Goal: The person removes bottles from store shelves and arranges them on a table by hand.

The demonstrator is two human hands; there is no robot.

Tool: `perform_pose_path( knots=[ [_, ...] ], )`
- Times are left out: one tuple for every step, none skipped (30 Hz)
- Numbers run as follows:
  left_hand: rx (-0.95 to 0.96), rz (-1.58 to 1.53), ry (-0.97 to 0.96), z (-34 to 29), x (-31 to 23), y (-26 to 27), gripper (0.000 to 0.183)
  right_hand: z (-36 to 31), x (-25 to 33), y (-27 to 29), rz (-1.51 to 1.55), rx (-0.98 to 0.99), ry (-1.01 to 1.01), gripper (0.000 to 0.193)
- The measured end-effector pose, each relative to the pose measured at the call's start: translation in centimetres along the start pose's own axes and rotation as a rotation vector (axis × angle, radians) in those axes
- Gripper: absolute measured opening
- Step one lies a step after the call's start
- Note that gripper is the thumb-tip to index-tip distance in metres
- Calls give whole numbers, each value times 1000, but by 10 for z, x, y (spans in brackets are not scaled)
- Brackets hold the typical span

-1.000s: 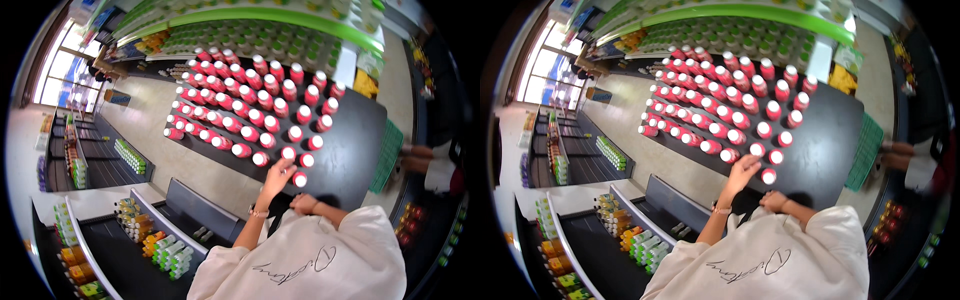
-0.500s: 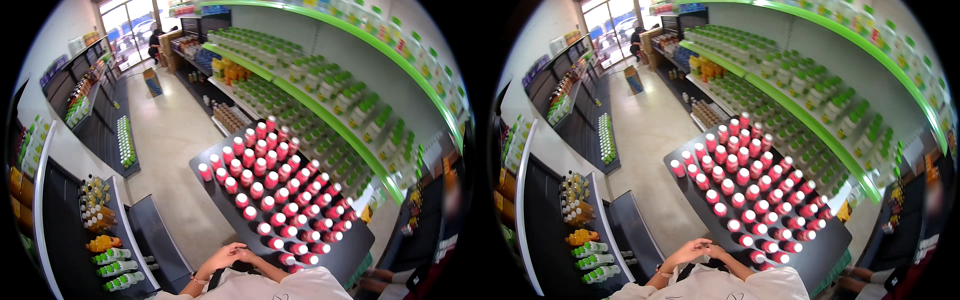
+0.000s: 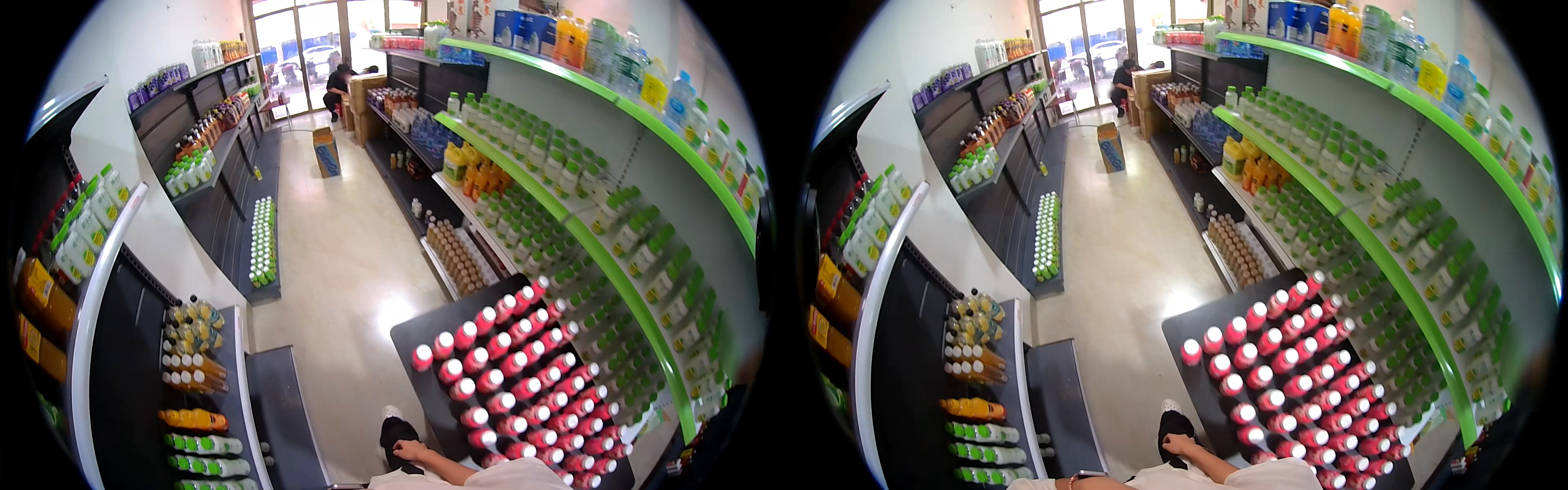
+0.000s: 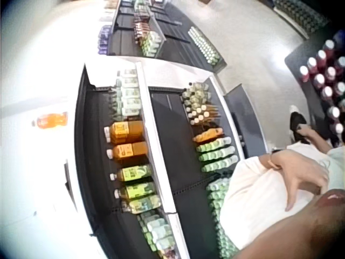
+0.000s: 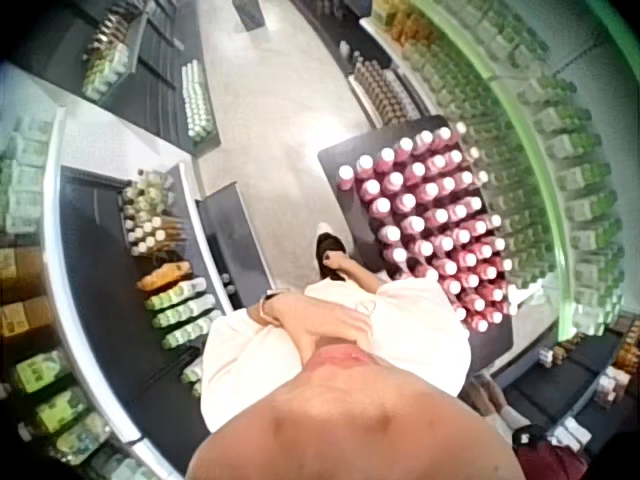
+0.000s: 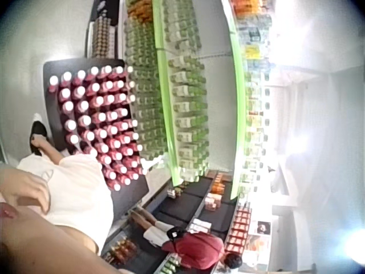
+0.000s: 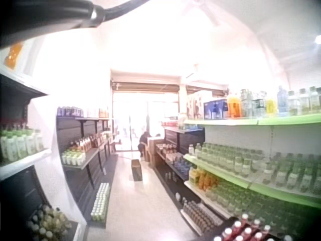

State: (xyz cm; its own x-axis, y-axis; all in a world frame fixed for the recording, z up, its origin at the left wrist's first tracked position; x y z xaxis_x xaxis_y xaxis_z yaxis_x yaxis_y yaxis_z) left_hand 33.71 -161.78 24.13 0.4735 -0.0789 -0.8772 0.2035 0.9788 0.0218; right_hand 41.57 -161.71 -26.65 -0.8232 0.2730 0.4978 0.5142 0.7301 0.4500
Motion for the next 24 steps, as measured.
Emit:
perform_pose_path(
  knots=[
    [-6, 9, 2, -4, -1, 18, 81, 25, 1, 6, 46, 8, 76, 43],
    [-7, 19, 5, -5, -8, 37, 81, 40, 12, 18, 54, 14, 127, 42],
    [15, 35, 43, -6, -14, 55, 77, 57, 22, 30, 63, 20, 176, 42],
    [36, 48, 81, -7, -20, 74, 74, 72, 29, 42, 46, 48, 189, 42],
    [45, 33, 83, -3, -31, 89, 74, 98, 29, 46, 3, 1, 251, 42],
    [87, 11, 122, -5, -41, 107, 68, 111, 40, 59, 59, -44, 248, 41],
    [130, -13, 160, -9, -49, 123, 64, 123, 51, 70, 116, -90, 243, 41],
    [119, -6, 168, -18, -50, 139, 64, 120, 75, 90, 163, -109, 271, 39],
    [89, -18, 104, -23, -52, 152, 59, 125, 89, 107, 164, -102, 270, 39],
    [64, -35, 36, -26, -54, 163, 55, 128, 99, 119, 144, -130, 272, 39],
    [62, -38, 37, -29, -55, 177, 55, 134, 108, 130, 122, -158, 278, 39],
    [72, -45, -9, -29, -58, 192, 53, 149, 109, 139, 156, -186, 300, 40],
    [82, -53, -55, -29, -60, 206, 51, 161, 107, 146, 171, -207, 297, 40],
    [109, -62, -46, -31, -63, 224, 51, 178, 102, 149, 227, -200, 262, 40],
    [90, -60, -103, -39, -69, 238, 47, 185, 110, 152, 276, -172, 235, 40],
    [73, -59, -158, -48, -76, 253, 43, 194, 116, 161, 308, -138, 202, 39],
    [88, -67, -150, -56, -84, 269, 43, 203, 117, 167, 250, -138, 218, 39],
    [77, -139, -197, -66, -93, 289, 39, 213, 122, 177, 187, -136, 237, 40],
    [67, -210, -243, -78, -101, 308, 37, 225, 128, 188, 196, -148, 241, 40],
    [74, -262, -337, -91, -104, 323, 34, 234, 138, 202, 199, -120, 229, 41],
    [85, -275, -334, -104, -110, 339, 34, 242, 144, 211, 210, -95, 207, 42],
    [123, -281, -352, -118, -119, 355, 35, 254, 153, 225, 221, -102, 202, 42],
    [161, -285, -371, -130, -130, 369, 35, 269, 162, 242, 226, -147, 199, 42],
    [136, -259, -336, -141, -138, 382, 37, 280, 173, 252, 228, -190, 198, 43]
  ],
)
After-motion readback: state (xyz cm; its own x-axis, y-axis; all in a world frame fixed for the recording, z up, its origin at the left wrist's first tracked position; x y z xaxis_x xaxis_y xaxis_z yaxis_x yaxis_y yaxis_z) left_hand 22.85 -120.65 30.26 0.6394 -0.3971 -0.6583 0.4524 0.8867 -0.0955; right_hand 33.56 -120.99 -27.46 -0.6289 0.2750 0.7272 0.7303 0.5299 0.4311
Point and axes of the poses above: each hand's wrist, its own z-axis towards the middle knuckle, its own y-axis out of the back of the hand, x = y × z, the point moved 2 cm from there along z, towards the middle knuckle, and after that the axes turned 3 degrees about -x, right-handed, at the moved point
